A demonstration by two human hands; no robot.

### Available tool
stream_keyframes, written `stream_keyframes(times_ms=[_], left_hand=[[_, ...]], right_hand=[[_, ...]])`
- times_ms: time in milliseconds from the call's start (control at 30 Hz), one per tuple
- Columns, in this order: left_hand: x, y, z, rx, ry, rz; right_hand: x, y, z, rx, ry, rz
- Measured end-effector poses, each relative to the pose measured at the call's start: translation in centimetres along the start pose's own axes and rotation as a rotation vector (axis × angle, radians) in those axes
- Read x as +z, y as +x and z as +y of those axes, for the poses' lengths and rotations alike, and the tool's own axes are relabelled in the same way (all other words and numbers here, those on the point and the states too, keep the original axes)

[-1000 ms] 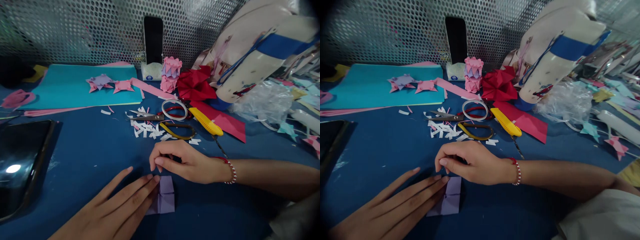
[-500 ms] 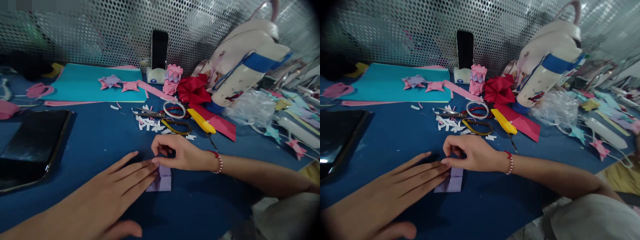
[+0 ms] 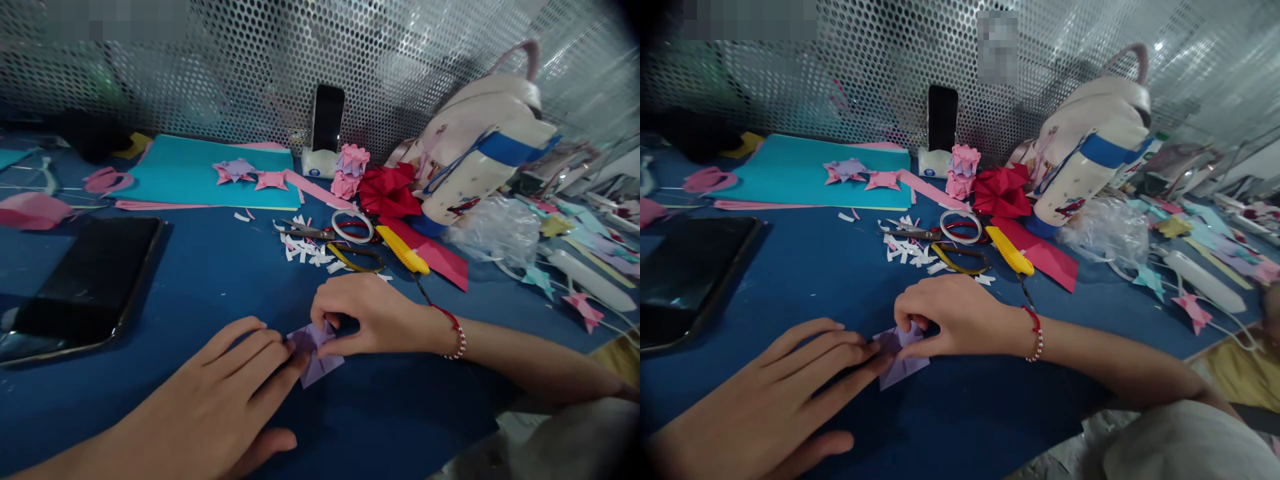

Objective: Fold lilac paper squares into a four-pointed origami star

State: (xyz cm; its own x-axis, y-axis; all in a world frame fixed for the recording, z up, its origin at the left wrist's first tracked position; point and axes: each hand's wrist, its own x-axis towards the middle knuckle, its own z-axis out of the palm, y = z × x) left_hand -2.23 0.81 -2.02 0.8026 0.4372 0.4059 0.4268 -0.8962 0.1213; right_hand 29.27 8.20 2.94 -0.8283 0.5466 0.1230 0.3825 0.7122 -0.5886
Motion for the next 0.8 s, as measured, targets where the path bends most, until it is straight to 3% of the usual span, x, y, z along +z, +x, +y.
stream_keyframes(times_ms=[167, 400, 600, 800], left_hand=[[-0.7, 0.8, -0.5, -0.003, -0.06, 0.152], [0.3, 0.0, -0.7, -0.084, -0.072, 0.125], [0.9, -0.8, -0.7, -0.064, -0.031, 0.083], [0.7, -0.9, -0.8, -0.045, -0.042, 0.08]], right_hand=[[0.8, -0.5, 0.2, 0.031, 0.018, 0.037], [1.4, -0.7, 1.1, -0.036, 0.035, 0.064], [1.7, -0.8, 1.9, -0.102, -0.031, 0.046], [1.8, -0.7, 2.0, -0.132, -0.004, 0.112]])
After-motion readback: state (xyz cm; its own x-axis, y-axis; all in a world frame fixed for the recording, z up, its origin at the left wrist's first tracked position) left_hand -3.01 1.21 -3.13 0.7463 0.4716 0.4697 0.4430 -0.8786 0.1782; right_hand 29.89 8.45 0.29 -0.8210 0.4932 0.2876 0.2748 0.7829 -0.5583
